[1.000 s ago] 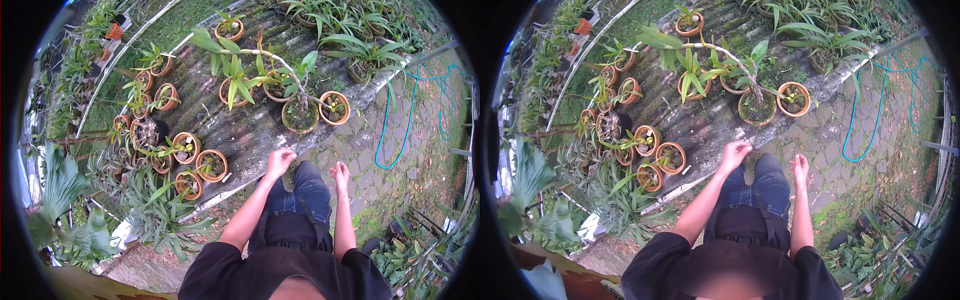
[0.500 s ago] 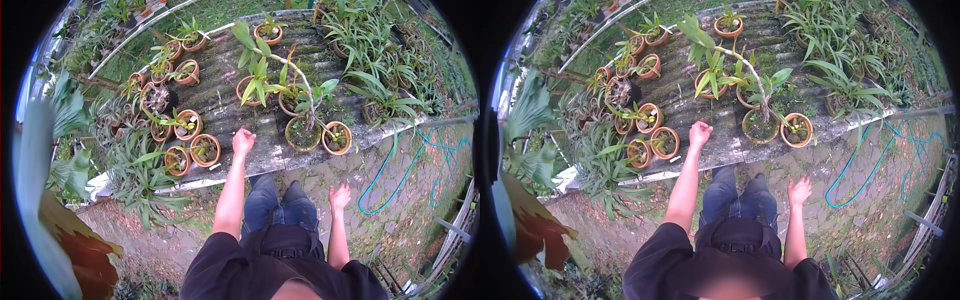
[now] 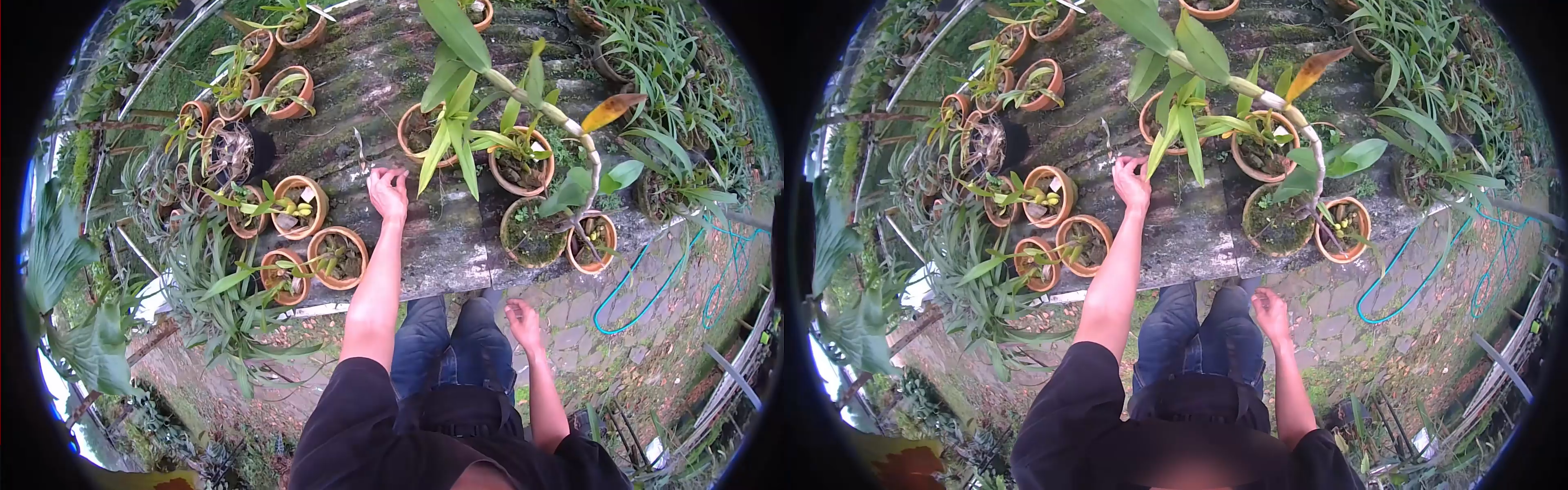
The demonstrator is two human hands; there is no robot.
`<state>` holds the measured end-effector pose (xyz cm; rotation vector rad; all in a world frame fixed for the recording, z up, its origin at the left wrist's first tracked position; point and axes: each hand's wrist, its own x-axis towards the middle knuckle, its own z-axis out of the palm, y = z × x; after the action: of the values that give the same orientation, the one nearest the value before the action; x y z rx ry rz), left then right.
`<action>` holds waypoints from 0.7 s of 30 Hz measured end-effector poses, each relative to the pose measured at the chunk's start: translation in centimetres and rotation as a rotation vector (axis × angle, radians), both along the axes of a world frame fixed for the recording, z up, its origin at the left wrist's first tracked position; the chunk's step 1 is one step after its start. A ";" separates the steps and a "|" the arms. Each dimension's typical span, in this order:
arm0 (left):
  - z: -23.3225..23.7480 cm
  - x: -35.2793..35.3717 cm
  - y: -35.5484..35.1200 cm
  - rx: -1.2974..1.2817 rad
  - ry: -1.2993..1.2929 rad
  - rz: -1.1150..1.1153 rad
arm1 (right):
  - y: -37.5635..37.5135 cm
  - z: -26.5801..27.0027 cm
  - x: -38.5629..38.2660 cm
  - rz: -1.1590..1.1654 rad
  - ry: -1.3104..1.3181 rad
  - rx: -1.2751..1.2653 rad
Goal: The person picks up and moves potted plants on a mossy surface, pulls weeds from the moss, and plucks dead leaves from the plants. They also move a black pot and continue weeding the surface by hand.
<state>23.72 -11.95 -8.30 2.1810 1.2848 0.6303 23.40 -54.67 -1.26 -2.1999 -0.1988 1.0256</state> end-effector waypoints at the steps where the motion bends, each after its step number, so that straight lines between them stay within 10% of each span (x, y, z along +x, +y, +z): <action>1: -0.2 -0.2 0.1 0.031 -0.029 -0.007 | 0.5 -0.1 -0.1 0.005 0.011 -0.007; 5: 0.1 0.0 1.0 -0.190 -0.304 0.203 | 2.1 -0.5 0.0 0.017 0.032 -0.014; 21: 0.3 0.5 1.4 -0.128 0.006 -0.028 | 3.0 0.0 0.0 0.031 0.030 -0.055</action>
<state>24.18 -10.51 -7.95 2.0940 1.2600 0.5160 23.40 -51.68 -1.30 -2.2357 -0.1931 1.0927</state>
